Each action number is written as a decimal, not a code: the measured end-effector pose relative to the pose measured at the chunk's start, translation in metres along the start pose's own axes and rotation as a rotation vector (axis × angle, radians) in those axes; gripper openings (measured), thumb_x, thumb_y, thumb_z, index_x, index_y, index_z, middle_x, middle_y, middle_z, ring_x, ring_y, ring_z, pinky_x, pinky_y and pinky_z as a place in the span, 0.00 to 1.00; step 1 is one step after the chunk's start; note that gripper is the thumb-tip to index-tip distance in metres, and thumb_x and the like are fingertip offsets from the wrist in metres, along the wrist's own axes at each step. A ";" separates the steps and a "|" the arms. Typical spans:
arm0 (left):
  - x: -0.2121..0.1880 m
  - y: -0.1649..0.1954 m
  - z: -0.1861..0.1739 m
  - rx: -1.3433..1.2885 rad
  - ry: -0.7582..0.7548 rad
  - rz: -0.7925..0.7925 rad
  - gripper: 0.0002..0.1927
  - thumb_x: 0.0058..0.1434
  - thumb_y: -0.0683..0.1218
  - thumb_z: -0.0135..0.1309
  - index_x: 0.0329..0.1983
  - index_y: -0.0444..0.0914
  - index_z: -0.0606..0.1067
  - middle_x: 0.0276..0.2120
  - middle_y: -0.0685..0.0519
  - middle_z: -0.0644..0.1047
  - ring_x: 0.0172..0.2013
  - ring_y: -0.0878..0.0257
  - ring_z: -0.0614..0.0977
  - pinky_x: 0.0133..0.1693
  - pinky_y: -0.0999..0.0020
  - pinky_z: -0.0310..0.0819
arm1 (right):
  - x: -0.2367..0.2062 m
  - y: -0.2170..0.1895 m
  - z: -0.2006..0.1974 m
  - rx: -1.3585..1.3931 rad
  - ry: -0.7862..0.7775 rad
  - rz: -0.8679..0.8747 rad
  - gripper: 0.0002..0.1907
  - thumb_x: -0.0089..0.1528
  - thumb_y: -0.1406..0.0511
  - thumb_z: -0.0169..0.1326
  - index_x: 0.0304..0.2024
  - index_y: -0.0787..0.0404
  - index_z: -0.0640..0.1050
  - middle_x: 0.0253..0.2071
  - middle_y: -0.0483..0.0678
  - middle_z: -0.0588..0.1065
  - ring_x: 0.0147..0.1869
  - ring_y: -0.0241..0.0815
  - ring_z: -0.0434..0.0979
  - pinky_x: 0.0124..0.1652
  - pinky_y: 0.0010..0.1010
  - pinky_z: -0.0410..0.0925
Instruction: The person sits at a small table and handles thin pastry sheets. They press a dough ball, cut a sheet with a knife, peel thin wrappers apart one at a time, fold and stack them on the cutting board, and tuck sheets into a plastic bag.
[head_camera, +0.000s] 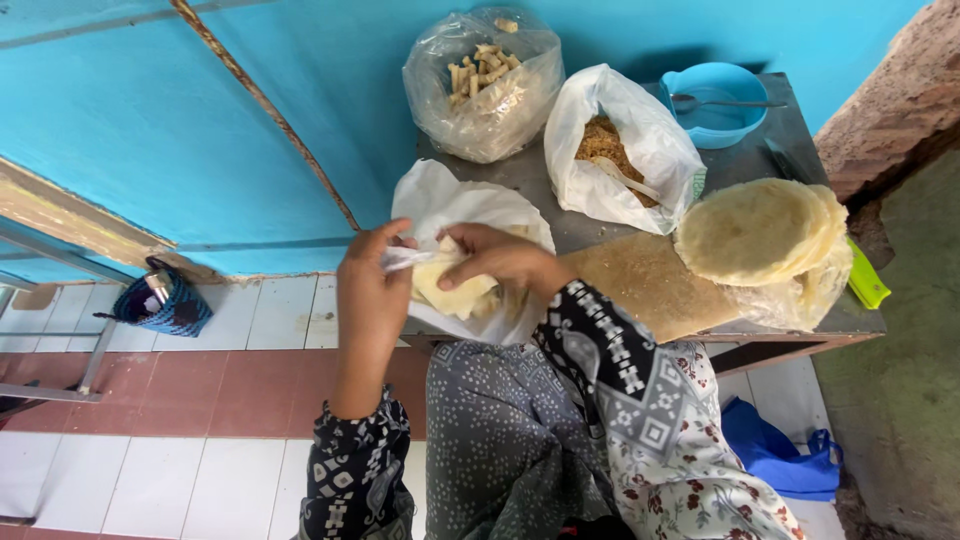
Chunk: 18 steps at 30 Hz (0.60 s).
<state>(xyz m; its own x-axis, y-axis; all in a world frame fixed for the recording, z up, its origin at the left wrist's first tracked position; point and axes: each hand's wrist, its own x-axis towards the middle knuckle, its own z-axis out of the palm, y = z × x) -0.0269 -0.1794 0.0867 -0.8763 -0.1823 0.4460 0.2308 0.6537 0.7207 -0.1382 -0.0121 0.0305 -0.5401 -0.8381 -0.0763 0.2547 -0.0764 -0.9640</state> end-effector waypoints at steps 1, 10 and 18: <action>-0.002 -0.004 0.001 -0.042 -0.011 -0.013 0.19 0.59 0.35 0.53 0.54 0.37 0.77 0.43 0.46 0.81 0.42 0.57 0.86 0.43 0.64 0.79 | 0.010 0.008 0.003 -0.242 0.098 0.043 0.35 0.48 0.68 0.72 0.55 0.67 0.73 0.48 0.52 0.76 0.52 0.43 0.76 0.50 0.32 0.70; -0.024 0.025 0.024 -0.190 -0.023 0.083 0.25 0.62 0.33 0.53 0.63 0.40 0.74 0.46 0.48 0.80 0.44 0.59 0.84 0.47 0.66 0.81 | 0.027 0.027 0.007 -0.565 0.339 -0.097 0.30 0.51 0.66 0.68 0.54 0.67 0.75 0.50 0.57 0.75 0.53 0.50 0.76 0.50 0.36 0.69; -0.051 0.066 0.006 -0.225 -0.461 0.482 0.44 0.61 0.47 0.63 0.75 0.34 0.55 0.61 0.39 0.73 0.60 0.47 0.75 0.61 0.52 0.70 | -0.045 0.035 0.023 -0.630 0.409 -0.169 0.28 0.56 0.66 0.61 0.59 0.65 0.73 0.56 0.61 0.72 0.57 0.57 0.74 0.52 0.40 0.69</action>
<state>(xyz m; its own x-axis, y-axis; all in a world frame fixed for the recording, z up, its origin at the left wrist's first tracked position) 0.0307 -0.1223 0.1081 -0.7330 0.4521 0.5082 0.6765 0.4068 0.6138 -0.0865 0.0102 0.0066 -0.8160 -0.5664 0.1153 -0.2968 0.2394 -0.9244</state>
